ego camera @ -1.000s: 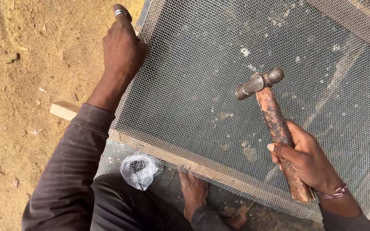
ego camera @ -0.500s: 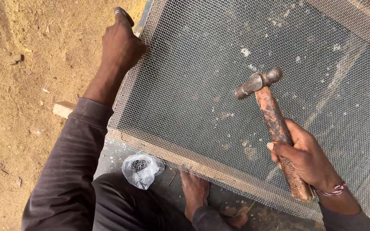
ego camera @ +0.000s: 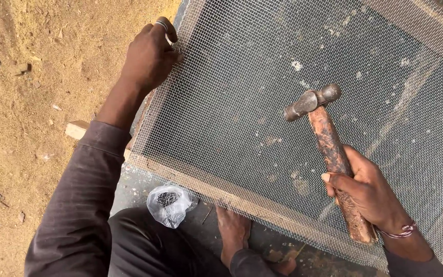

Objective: Hammering small nails to secure wire mesh onto a wooden frame to build a sieve.

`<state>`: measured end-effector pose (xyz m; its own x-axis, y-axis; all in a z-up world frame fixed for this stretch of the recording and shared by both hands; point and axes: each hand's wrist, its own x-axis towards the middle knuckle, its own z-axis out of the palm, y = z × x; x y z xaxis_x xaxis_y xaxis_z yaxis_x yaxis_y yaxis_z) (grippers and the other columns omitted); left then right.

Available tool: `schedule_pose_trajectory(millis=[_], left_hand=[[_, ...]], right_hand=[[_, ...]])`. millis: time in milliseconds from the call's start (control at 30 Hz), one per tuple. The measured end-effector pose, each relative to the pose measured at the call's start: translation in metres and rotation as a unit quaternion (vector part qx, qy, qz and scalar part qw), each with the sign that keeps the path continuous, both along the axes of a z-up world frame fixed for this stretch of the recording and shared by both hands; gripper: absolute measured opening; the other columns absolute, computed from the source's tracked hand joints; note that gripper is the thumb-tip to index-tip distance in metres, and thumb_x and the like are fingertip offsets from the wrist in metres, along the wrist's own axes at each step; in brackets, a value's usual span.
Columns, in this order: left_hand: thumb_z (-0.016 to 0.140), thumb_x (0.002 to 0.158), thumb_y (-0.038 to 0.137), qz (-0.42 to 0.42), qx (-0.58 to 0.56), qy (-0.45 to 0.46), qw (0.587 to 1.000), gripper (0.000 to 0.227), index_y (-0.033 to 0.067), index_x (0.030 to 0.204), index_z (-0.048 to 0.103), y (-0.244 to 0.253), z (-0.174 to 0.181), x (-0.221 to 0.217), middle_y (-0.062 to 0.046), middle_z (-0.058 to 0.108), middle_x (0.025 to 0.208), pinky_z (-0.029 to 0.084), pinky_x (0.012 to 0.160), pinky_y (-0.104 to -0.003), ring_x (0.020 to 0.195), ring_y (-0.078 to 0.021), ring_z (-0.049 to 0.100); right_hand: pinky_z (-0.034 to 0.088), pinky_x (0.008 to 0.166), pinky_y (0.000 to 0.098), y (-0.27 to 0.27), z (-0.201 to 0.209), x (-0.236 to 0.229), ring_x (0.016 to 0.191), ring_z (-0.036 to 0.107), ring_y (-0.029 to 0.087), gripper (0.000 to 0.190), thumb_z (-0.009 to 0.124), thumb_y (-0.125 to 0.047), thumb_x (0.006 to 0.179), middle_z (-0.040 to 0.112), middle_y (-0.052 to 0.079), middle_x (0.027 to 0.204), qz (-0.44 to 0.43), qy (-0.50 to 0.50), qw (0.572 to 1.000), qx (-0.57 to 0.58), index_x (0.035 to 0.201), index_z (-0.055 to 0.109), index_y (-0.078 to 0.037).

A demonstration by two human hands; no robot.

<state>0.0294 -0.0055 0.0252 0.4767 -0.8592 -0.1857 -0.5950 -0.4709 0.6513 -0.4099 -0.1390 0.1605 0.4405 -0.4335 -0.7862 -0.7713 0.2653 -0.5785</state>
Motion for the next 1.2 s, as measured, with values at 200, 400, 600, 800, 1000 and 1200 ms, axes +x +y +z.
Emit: schedule_pose_trajectory(millis=[200, 400, 600, 800, 1000, 1200], left_hand=[[0.068, 0.104, 0.019, -0.13, -0.058, -0.283, 0.949, 0.016, 0.0117, 0.118, 0.067, 0.007, 0.005, -0.018, -0.007, 0.061, 0.098, 0.058, 0.075, -0.038, 0.093, -0.0228, 0.061], [0.06, 0.107, 0.015, -0.218, -0.029, -0.412, 0.884, 0.022, 0.0062, 0.125, 0.067, 0.014, -0.016, -0.008, -0.006, 0.06, 0.104, 0.059, 0.072, -0.025, 0.096, -0.0177, 0.059], [0.06, 0.11, 0.023, -0.181, -0.056, -0.361, 0.913, 0.022, 0.0037, 0.118, 0.066, 0.011, -0.009, -0.007, -0.007, 0.059, 0.103, 0.06, 0.072, -0.029, 0.097, -0.0191, 0.059], [0.058, 0.107, 0.022, -0.153, -0.072, -0.342, 0.924, 0.024, 0.0045, 0.118, 0.069, 0.011, -0.019, -0.004, -0.008, 0.06, 0.1, 0.058, 0.065, -0.028, 0.091, -0.0193, 0.058], [0.056, 0.108, 0.025, -0.118, -0.08, -0.273, 0.951, 0.023, 0.0088, 0.113, 0.072, 0.007, -0.011, -0.004, -0.006, 0.062, 0.098, 0.058, 0.068, -0.033, 0.089, -0.0194, 0.06], [0.053, 0.101, 0.017, -0.098, -0.089, -0.214, 0.968, 0.022, 0.0074, 0.109, 0.071, 0.007, -0.006, -0.005, -0.011, 0.063, 0.099, 0.057, 0.066, -0.042, 0.089, -0.0273, 0.066]], right_hand=[[0.05, 0.039, 0.031, 0.001, 0.0, -0.003, 0.045, 0.059, 0.014, 0.054, 0.065, -0.014, 0.081, 0.063, 0.008, 0.06, -0.001, 0.0, 1.0, 0.004, 0.132, 0.054, -0.001], [0.05, 0.039, 0.0304, 0.003, 0.005, 0.0, 0.045, 0.058, 0.013, 0.057, 0.065, -0.015, 0.08, 0.062, 0.005, 0.06, 0.003, 0.0, 1.0, -0.005, 0.134, 0.053, 0.0], [0.051, 0.04, 0.0306, 0.001, 0.003, 0.009, 0.045, 0.059, 0.014, 0.052, 0.065, -0.016, 0.083, 0.064, 0.008, 0.06, 0.026, -0.025, 0.999, -0.014, 0.13, 0.054, 0.004], [0.054, 0.04, 0.0295, 0.003, 0.024, 0.033, 0.047, 0.061, 0.013, 0.052, 0.065, -0.017, 0.084, 0.065, 0.007, 0.062, 0.065, -0.08, 0.994, -0.04, 0.129, 0.052, 0.007], [0.053, 0.041, 0.0281, 0.005, 0.053, 0.092, 0.049, 0.061, 0.012, 0.056, 0.064, -0.013, 0.085, 0.064, 0.007, 0.064, 0.099, -0.124, 0.985, -0.072, 0.135, 0.048, 0.006], [0.053, 0.046, 0.0275, 0.033, 0.034, 0.185, 0.057, 0.059, 0.011, 0.053, 0.061, -0.009, 0.087, 0.058, 0.005, 0.074, 0.025, -0.199, 0.978, -0.053, 0.137, 0.047, 0.004]])
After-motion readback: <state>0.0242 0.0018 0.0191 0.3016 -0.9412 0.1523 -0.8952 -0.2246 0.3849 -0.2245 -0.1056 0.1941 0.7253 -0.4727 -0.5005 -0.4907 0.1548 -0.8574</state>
